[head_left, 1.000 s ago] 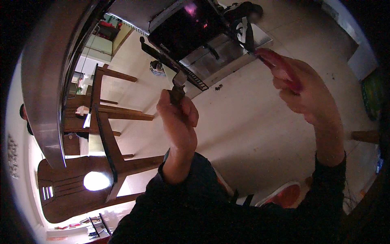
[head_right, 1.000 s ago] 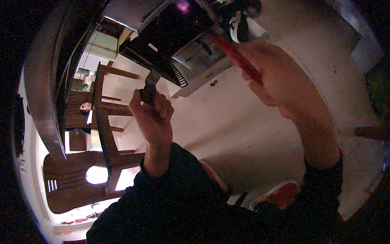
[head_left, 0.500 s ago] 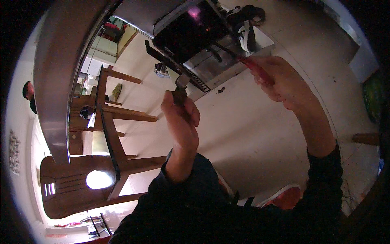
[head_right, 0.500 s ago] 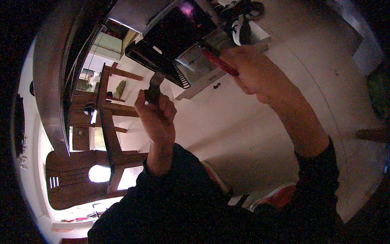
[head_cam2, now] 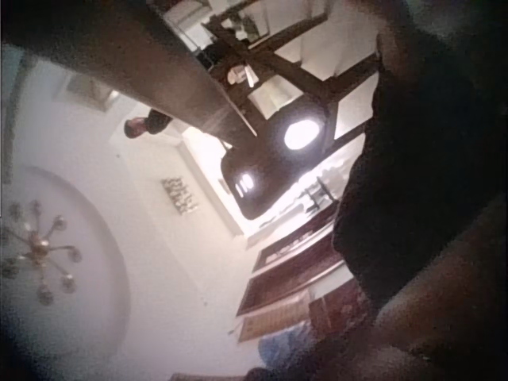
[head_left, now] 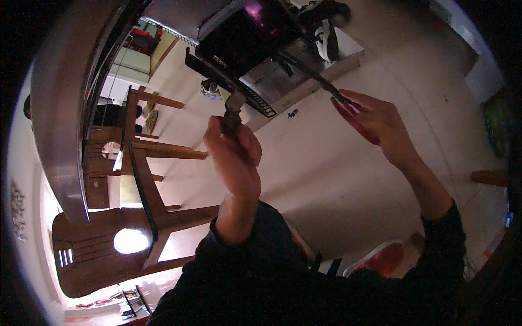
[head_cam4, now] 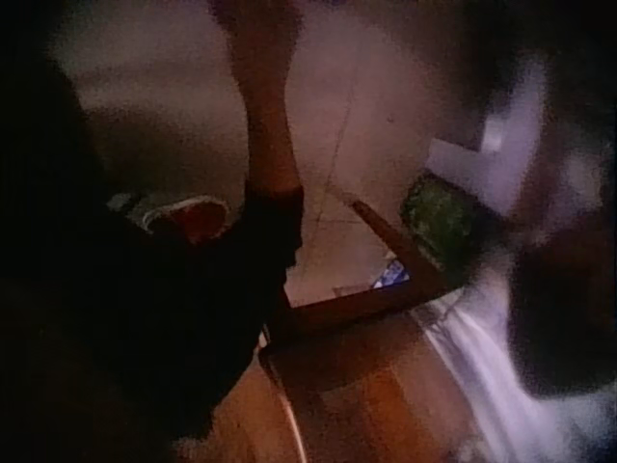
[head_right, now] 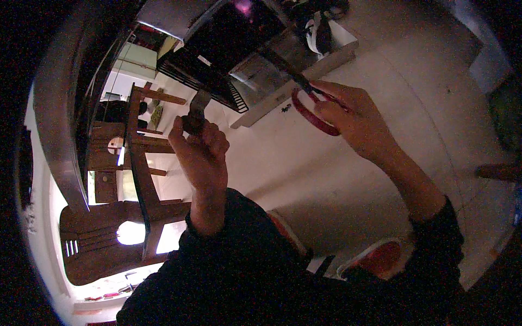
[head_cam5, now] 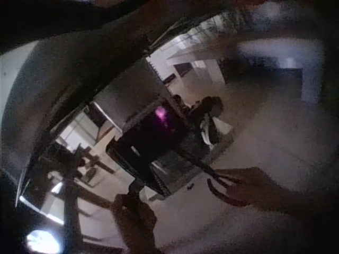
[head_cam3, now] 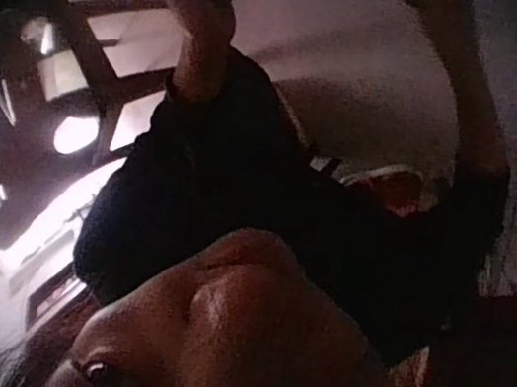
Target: The person moves a portable gas heater from the floor to a table, then uses a screwdriver to remove screws from the heater's casing. The person continues to unscrew multiple fasteners to access the internal components.
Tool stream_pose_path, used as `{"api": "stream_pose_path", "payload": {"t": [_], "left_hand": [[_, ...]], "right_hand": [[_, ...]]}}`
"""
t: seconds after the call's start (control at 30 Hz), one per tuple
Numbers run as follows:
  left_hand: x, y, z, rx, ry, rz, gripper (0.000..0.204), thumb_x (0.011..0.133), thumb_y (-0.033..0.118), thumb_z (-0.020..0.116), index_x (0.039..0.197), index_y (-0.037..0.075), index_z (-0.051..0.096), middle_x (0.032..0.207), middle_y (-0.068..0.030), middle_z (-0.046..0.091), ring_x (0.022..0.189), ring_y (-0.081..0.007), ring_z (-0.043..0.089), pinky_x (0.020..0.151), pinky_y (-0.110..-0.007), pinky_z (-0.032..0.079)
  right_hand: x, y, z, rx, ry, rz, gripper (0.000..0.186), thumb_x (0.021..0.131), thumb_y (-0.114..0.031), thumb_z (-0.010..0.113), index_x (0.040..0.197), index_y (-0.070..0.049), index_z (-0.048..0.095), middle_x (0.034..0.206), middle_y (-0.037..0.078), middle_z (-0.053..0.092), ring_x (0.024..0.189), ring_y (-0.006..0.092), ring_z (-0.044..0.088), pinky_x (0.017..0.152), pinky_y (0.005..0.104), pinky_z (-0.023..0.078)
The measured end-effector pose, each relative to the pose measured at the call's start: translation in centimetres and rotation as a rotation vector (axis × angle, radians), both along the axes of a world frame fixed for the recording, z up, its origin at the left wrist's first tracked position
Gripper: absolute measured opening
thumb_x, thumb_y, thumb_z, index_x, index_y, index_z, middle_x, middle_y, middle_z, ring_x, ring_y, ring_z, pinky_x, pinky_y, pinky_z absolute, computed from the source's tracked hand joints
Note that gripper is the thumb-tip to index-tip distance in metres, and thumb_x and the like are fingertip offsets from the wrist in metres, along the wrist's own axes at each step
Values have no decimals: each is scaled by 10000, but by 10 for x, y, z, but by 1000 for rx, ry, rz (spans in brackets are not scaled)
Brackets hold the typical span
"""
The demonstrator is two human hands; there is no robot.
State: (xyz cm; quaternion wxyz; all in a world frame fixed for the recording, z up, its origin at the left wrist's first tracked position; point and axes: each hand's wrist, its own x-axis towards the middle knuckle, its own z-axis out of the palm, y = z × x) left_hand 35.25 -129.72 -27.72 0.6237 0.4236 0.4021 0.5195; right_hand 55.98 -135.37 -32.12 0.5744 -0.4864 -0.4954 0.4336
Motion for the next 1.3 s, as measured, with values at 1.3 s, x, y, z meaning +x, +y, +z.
{"api": "stream_pose_path", "payload": {"t": [1.3], "left_hand": [[1, -1, -3, 28, 38, -6, 415, 811, 459, 315, 597, 106, 355, 481, 15, 286, 396, -91, 261, 384, -221, 216]], "right_hand": [[44, 57, -46, 25, 26, 135, 441, 741, -207, 540, 1140, -43, 445, 967, 51, 541, 827, 110, 510, 660, 196, 400]]}}
